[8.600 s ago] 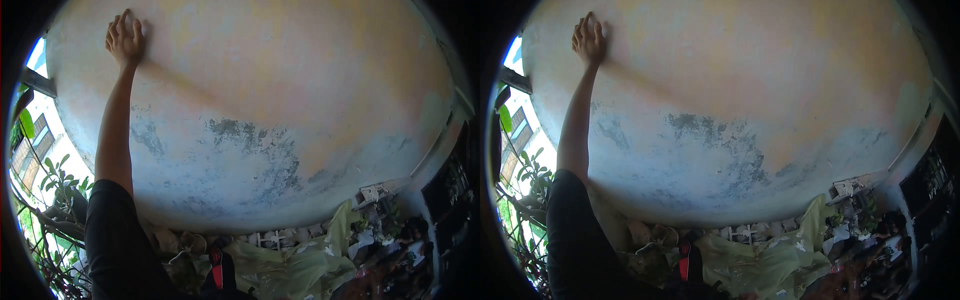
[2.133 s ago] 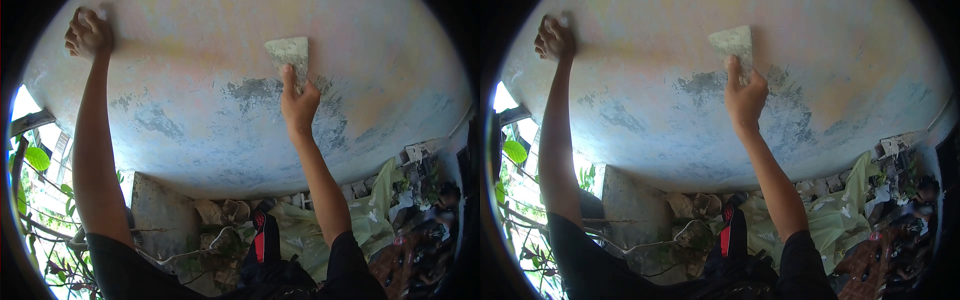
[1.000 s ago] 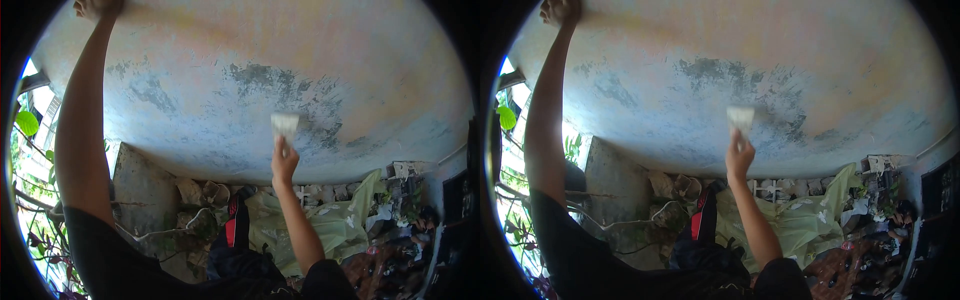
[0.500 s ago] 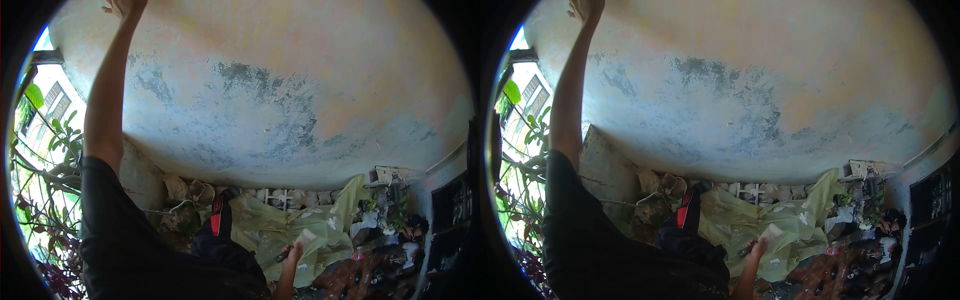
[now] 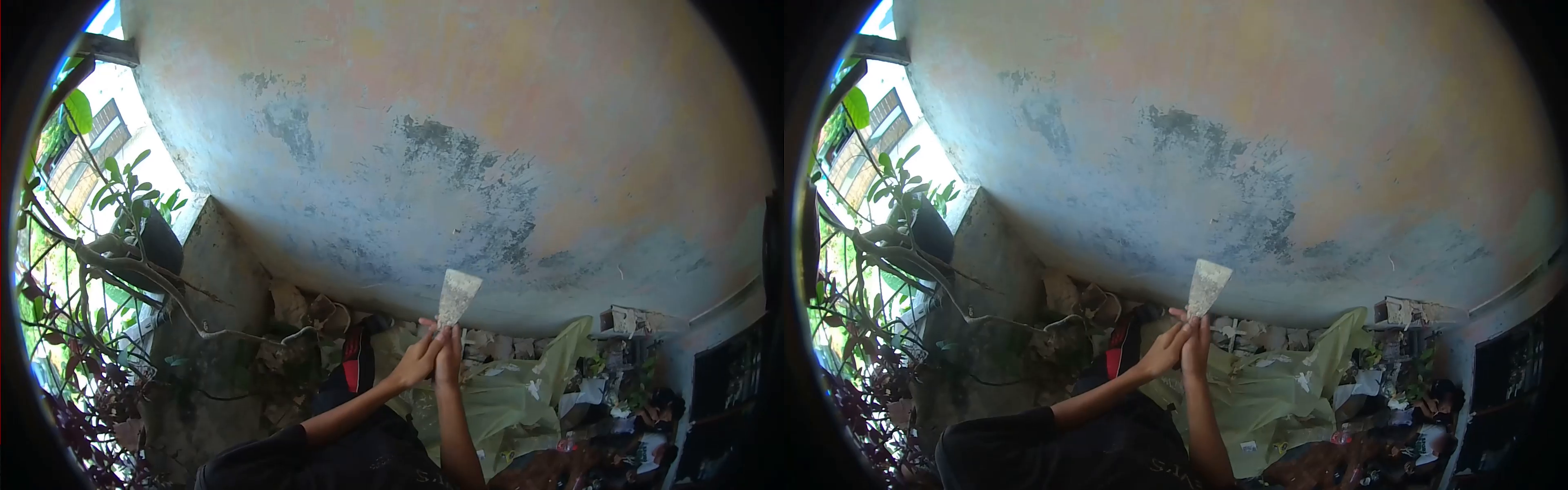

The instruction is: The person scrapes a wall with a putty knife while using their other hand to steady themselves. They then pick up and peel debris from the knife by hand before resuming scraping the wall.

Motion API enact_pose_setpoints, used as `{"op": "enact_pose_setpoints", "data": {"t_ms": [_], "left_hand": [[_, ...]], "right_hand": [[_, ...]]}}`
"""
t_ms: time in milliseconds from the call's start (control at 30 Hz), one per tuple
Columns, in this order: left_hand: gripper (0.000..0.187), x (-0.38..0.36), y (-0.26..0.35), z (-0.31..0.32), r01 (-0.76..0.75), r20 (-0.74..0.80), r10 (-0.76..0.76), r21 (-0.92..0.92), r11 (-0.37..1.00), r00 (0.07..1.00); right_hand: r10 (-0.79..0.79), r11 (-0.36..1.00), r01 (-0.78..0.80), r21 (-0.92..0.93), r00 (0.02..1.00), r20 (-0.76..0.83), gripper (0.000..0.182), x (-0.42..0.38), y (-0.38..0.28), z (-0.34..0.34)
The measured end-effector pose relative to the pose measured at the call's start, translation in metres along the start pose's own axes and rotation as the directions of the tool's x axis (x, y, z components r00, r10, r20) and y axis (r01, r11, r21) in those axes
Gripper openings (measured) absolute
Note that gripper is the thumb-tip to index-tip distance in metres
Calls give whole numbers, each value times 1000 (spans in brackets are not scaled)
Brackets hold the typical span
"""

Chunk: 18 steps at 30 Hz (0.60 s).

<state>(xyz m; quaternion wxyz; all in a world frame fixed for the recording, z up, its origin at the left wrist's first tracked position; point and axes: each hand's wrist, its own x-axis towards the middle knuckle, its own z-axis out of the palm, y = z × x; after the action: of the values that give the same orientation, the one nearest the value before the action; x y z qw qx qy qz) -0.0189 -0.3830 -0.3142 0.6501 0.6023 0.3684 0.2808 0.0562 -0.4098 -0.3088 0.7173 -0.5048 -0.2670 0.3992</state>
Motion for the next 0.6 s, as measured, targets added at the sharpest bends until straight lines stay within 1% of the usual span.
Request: {"op": "enact_pose_setpoints", "data": {"t_ms": [33, 100, 133, 200, 233, 267, 300, 333, 367, 400, 433, 467, 500, 533, 600], "left_hand": [[41, -2, -2, -3, -19, -13, 19, -1, 1000, 1000], [36, 2, -1, -17, -2, 92, 16, -150, 989, 996], [36, 9, 5, -25, -31, 80, 44, -147, 989, 996], [31, 19, 19, -40, -213, -3, 221, -283, 935, 975], [27, 27, 44, -52, -255, -52, 251, -280, 925, 967], [27, 40, 70, -62, -305, -104, 286, -363, 880, 952], [27, 50, 100, -77, -303, -125, 277, -362, 881, 953], [29, 65, 125, -93, -387, -135, 363, -313, 867, 922], [30, 83, 147, -107, -468, -159, 441, -272, 841, 884], [31, 91, 180, -120, -476, -151, 452, -314, 822, 879], [34, 107, 205, -129, -524, -213, 481, -261, 811, 851], [38, 116, 232, -137, -512, -268, 452, -227, 829, 851], [39, 127, 255, -146, -517, -277, 457, -214, 829, 846], [41, 136, 274, -154, -521, -285, 460, -200, 830, 841], [42, 147, 301, -165, -480, -268, 433, -145, 865, 861]], "right_hand": [[-13, 1000, 13, 0, 1000, 18, 31, -2, 1, 0], [72, 988, -68, -136, 997, 25, 37, -5, -3, 2], [49, 990, -43, -134, 998, 45, 37, -4, -6, -1], [136, 955, -120, -271, 990, 44, 42, 1, -18, -17], [112, 959, -92, -269, 992, 61, 42, 3, -27, -23], [125, 979, -103, -177, 986, 114, 43, 2, -36, -30], [138, 988, -124, -87, 976, 167, 45, -1, -41, -37], [122, 990, -108, -87, 976, 179, 45, -1, -37, -48], [126, 986, -111, -129, 985, 118, 44, -5, -29, -61], [130, 978, -120, -171, 990, 53, 44, -12, -19, -72], [124, 979, -113, -172, 991, 55, 44, -22, -8, -81], [176, 974, -178, -141, 984, -24, 41, -33, 4, -90], [230, 965, -240, -105, 968, -99, 38, -44, 16, -99], [227, 966, -237, -107, 969, -98, 38, -58, 34, -110], [318, 942, -335, -21, 910, -265, 32, -82, 66, -127]]}}
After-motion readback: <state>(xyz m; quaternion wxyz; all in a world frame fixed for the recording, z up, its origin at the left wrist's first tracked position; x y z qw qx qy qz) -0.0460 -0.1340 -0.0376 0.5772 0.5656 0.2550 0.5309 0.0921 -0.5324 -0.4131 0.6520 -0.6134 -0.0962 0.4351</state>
